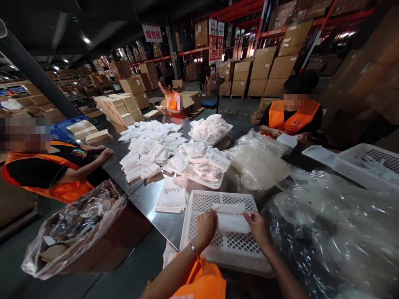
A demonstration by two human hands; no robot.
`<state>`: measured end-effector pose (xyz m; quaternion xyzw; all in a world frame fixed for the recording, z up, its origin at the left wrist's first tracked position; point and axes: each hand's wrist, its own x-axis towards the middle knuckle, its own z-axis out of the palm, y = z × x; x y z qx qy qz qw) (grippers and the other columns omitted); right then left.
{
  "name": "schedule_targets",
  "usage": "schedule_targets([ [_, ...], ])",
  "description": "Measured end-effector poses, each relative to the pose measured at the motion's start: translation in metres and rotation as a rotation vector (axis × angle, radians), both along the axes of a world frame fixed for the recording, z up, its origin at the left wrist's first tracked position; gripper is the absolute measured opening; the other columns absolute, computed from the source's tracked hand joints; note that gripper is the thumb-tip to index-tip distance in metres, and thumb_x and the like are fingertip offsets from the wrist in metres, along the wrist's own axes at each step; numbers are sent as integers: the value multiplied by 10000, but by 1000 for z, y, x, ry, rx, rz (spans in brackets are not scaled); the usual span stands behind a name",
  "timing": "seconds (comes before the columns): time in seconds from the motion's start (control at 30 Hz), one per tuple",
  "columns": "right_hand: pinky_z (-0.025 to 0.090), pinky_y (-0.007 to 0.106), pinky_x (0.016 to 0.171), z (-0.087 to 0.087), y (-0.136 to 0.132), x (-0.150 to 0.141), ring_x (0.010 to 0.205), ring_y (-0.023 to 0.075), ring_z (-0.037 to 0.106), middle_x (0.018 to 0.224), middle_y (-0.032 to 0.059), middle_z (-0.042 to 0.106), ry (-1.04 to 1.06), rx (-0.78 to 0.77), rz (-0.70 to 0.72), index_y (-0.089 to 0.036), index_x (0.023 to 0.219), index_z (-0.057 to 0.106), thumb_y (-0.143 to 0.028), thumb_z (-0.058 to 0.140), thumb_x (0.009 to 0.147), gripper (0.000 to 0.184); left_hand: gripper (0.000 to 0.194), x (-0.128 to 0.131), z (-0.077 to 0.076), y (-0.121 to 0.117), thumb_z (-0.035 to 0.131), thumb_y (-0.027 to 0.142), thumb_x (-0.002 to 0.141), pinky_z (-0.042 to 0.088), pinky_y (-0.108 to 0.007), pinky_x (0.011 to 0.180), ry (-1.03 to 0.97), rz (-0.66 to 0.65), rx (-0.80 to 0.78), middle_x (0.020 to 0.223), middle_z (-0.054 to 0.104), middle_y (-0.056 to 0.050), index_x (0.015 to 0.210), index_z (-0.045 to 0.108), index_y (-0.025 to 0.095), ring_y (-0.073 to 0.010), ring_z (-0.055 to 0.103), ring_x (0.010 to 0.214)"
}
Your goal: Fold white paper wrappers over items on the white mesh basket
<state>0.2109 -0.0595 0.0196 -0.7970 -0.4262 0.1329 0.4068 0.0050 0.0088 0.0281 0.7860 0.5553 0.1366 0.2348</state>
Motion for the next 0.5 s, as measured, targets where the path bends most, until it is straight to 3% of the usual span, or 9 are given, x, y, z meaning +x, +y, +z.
schedule_targets([
  [0.1, 423, 340, 504, 0, 2, 1, 516, 214, 563, 558, 64, 598, -7, -11, 6, -246, 603, 480, -832, 356, 702, 607, 301, -3, 14, -4, 377, 106, 910, 524, -451, 757, 81, -13, 48, 819, 676, -169, 925, 678, 93, -317, 673, 812],
  [0.17, 418, 336, 482, -1, 2, 2, 487, 206, 549, 529, 55, 582, -23, -20, 12, -253, 587, 465, -816, 348, 720, 590, 352, 2, 22, -9, 370, 51, 888, 479, -534, 913, 111, -34, 138, 1063, 656, -215, 1105, 647, 72, -366, 624, 1044],
  [0.23, 427, 333, 475, -4, 2, 4, 478, 201, 547, 520, 49, 579, -50, -26, 14, -255, 580, 462, -791, 346, 744, 572, 443, 12, 25, -12, 366, 49, 893, 378, -566, 1055, 105, -166, 285, 1310, 549, -221, 1304, 529, 74, -369, 490, 1259],
  [0.33, 475, 366, 496, -4, 0, 5, 517, 234, 587, 588, 81, 624, -111, -30, -31, -217, 703, 565, -747, 338, 783, 582, 471, 30, 18, -10, 392, 191, 943, 314, -567, 1121, 61, -471, 482, 1462, 427, -177, 1406, 419, 108, -331, 360, 1376],
  [0.43, 531, 515, 722, 0, -1, -7, 864, 361, 660, 990, 240, 679, -244, 34, -41, -109, 1073, 611, -601, 336, 870, 599, 514, 37, 2, -4, 376, 345, 966, 302, -597, 1119, 57, -533, 528, 1517, 355, -141, 1440, 373, 147, -315, 304, 1410],
  [0.5, 435, 541, 997, 0, 2, -23, 1195, 358, 543, 1283, 219, 581, -329, 109, 86, -131, 1229, 569, -405, 316, 912, 490, 534, 36, -7, -1, 361, 356, 968, 290, -602, 1123, 77, -512, 527, 1536, 319, -127, 1463, 333, 157, -301, 270, 1427],
])
